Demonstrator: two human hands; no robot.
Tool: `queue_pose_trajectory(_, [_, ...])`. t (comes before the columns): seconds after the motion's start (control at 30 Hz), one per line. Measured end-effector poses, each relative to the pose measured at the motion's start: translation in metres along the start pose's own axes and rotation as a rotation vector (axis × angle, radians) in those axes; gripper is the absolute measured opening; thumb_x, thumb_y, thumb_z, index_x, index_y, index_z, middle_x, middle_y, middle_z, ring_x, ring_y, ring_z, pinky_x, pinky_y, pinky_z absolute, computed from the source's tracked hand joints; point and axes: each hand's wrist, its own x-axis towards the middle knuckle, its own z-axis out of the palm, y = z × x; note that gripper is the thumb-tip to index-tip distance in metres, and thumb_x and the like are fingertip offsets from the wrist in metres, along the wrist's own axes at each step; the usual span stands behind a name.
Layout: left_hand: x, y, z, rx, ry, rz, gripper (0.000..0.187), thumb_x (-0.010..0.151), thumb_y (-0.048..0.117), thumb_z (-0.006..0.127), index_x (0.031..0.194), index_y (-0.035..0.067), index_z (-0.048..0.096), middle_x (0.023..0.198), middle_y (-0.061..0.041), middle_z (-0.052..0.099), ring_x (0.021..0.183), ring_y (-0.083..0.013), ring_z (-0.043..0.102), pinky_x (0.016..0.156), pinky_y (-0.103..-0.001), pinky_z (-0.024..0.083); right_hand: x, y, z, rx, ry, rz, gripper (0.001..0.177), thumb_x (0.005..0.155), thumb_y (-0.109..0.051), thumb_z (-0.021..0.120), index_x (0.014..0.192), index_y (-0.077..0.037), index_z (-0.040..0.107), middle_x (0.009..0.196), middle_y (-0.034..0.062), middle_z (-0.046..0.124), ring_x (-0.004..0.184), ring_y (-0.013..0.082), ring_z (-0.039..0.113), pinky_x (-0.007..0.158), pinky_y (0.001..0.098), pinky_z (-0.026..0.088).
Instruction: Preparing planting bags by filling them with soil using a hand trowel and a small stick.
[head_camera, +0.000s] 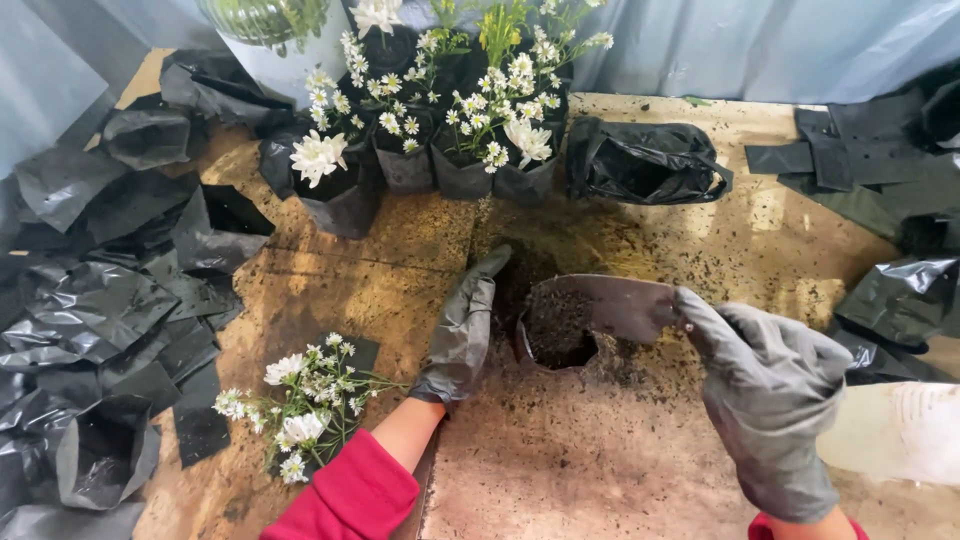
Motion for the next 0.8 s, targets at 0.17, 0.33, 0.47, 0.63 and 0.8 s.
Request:
queue_pose_trajectory(0.17, [-0.007, -0.038, -0.004, -0.055, -0.01, 0.053, 0.044, 0.111, 0.033, 0.036, 0.142, 0.01, 0.058, 0.151, -0.01, 0.057, 0.145, -0.027, 0.051, 0.125, -0.043, 0.038, -0.034, 0.016, 0.045, -0.02, -0.144, 0.233, 0.053, 0.102, -0.029, 0.067, 0.153, -0.045, 0.063, 0.124, -0.0128, 0.073, 0.103, 0.0174, 0.062, 0.095, 0.036, 0.035])
queue_pose_trajectory(0.33, [-0.049, -0.3, -0.019, 1.665, 0.003, 0.282, 0.054, 0.091, 0.017, 0.051, 0.14, -0.005, 0.054, 0.122, -0.019, 0.064, 0.107, -0.0272, 0.062, 0.085, -0.04, 0.055, -0.031, 0.02, 0.098, 0.251, -0.748, 0.485, 0.049, 0.1, -0.055, 0.047, 0.148, -0.054, 0.051, 0.101, -0.0001, 0.075, 0.079, 0.0187, 0.066, 0.072, 0.0296, 0.049])
queue_pose_trajectory(0.47, [-0.034, -0.24, -0.016, 1.506, 0.244, 0.379, 0.034, 0.105, 0.007, 0.051, 0.133, -0.009, 0.06, 0.099, -0.017, 0.066, 0.084, -0.0242, 0.065, 0.074, -0.035, 0.057, -0.019, 0.014, 0.087, 0.255, -0.809, 0.435, 0.055, 0.098, -0.06, 0.036, 0.151, -0.049, 0.045, 0.122, 0.0098, 0.07, 0.102, 0.0364, 0.072, 0.079, 0.0479, 0.06])
queue_pose_trajectory(0.63, [-0.038, -0.117, 0.014, 1.396, 0.39, 0.579, 0.047, 0.112, 0.009, 0.056, 0.153, -0.002, 0.036, 0.1, -0.014, 0.068, 0.059, -0.0119, 0.062, 0.049, -0.026, 0.058, 0.012, -0.027, 0.025, 0.9, -0.379, 0.334, 0.031, 0.097, -0.033, 0.06, 0.125, -0.025, 0.07, 0.125, 0.0056, 0.068, 0.109, 0.0207, 0.066, 0.088, 0.0361, 0.058])
queue_pose_trajectory(0.8, [-0.069, -0.131, 0.047, 0.378, 0.091, 0.201, 0.064, 0.106, 0.052, 0.036, 0.156, 0.011, 0.037, 0.146, -0.013, 0.046, 0.13, -0.0272, 0.046, 0.104, -0.039, 0.039, 0.047, -0.103, -0.004, 1.174, -0.574, 0.244, 0.017, 0.097, -0.031, 0.062, 0.105, -0.019, 0.07, 0.104, 0.0, 0.075, 0.093, 0.0175, 0.07, 0.08, 0.0334, 0.055])
